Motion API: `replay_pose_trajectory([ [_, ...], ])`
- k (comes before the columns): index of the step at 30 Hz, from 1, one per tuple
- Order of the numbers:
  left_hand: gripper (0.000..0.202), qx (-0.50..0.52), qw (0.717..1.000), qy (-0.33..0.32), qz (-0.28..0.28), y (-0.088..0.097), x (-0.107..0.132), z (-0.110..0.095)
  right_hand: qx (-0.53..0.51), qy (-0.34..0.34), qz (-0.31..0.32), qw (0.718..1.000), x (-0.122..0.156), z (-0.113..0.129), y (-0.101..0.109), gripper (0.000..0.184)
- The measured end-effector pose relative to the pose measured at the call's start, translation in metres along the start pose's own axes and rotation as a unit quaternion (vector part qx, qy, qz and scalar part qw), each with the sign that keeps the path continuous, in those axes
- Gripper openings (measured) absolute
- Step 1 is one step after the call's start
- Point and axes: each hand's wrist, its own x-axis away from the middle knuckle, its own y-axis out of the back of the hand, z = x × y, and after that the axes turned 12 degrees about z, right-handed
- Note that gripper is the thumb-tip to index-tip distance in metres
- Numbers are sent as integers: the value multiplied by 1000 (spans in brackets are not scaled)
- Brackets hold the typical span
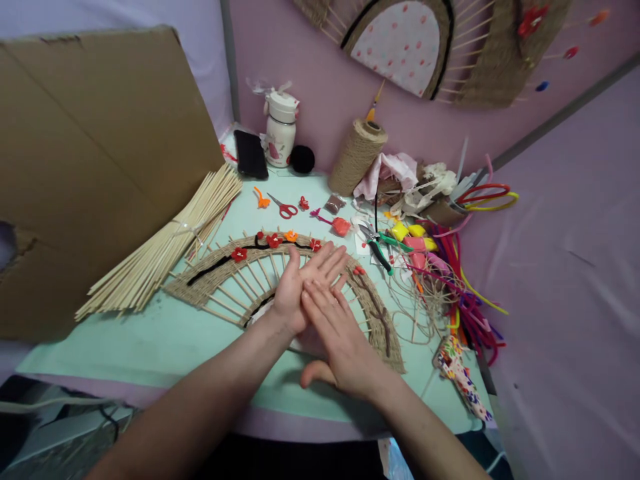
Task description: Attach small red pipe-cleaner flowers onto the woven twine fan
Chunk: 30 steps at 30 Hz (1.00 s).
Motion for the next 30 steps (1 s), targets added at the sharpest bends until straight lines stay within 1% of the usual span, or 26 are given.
replay_pose_trajectory([
  [1, 84, 7, 1000, -5, 8, -1, 1, -2, 4, 6, -3, 1000, 2, -3, 1, 107],
  [2, 87, 16, 1000, -3, 17, -1, 2, -3, 8, -5, -10, 1000, 3, -6, 2, 106],
  [5, 91, 52, 997, 37, 33, -3, 4, 0, 15, -66, -41, 997, 2, -12, 6, 109],
  [6, 91, 62, 996, 49, 31, -2, 4, 1, 13, -65, -42, 997, 1, -11, 7, 111],
  [8, 90, 68, 996, 48, 22, -1, 3, 1, 10, -19, -27, 999, 1, -6, 7, 115],
  [10, 89, 61, 998, 15, 16, 0, 2, -1, 11, 39, -5, 999, 2, -2, 7, 114],
  [11, 89, 58, 998, 0, 16, 0, 2, -3, 16, 49, -2, 999, 3, -2, 6, 111],
  [12, 90, 57, 998, -8, 19, 0, 2, -4, 23, 40, -5, 999, 4, -3, 6, 109],
  [13, 90, 59, 998, -8, 25, 0, 2, -4, 30, 15, -11, 999, 4, -6, 6, 107],
  [15, 88, 66, 997, 15, 29, 0, 2, -1, 35, -46, -27, 998, 2, -11, 8, 106],
  [16, 88, 68, 997, 30, 26, 0, 2, 2, 30, -59, -27, 997, 0, -13, 9, 108],
  [17, 88, 67, 997, 41, 21, 0, 2, 5, 22, -54, -20, 998, -2, -13, 10, 110],
  [18, 89, 64, 997, 44, 15, 1, 2, 7, 10, -35, -10, 999, -4, -13, 12, 111],
  [20, 88, 54, 998, 27, 3, 3, 1, 9, -18, 2, -5, 1000, -6, -12, 14, 109],
  [21, 87, 50, 999, 12, 2, 4, 0, 8, -32, 4, -10, 999, -5, -12, 16, 107],
  [23, 83, 49, 999, -8, 3, 4, -1, 6, -45, -24, -33, 998, -2, -13, 17, 103],
  [25, 80, 52, 999, -12, 4, 3, -1, 4, -32, -52, -42, 997, 1, -15, 17, 102],
  [27, 79, 51, 999, -10, 1, 2, 0, 3, -3, -54, -30, 998, 3, -14, 14, 103],
  [30, 81, 38, 999, -8, 2, 2, 0, 2, 40, -32, 1, 999, 3, -9, 9, 103],
])
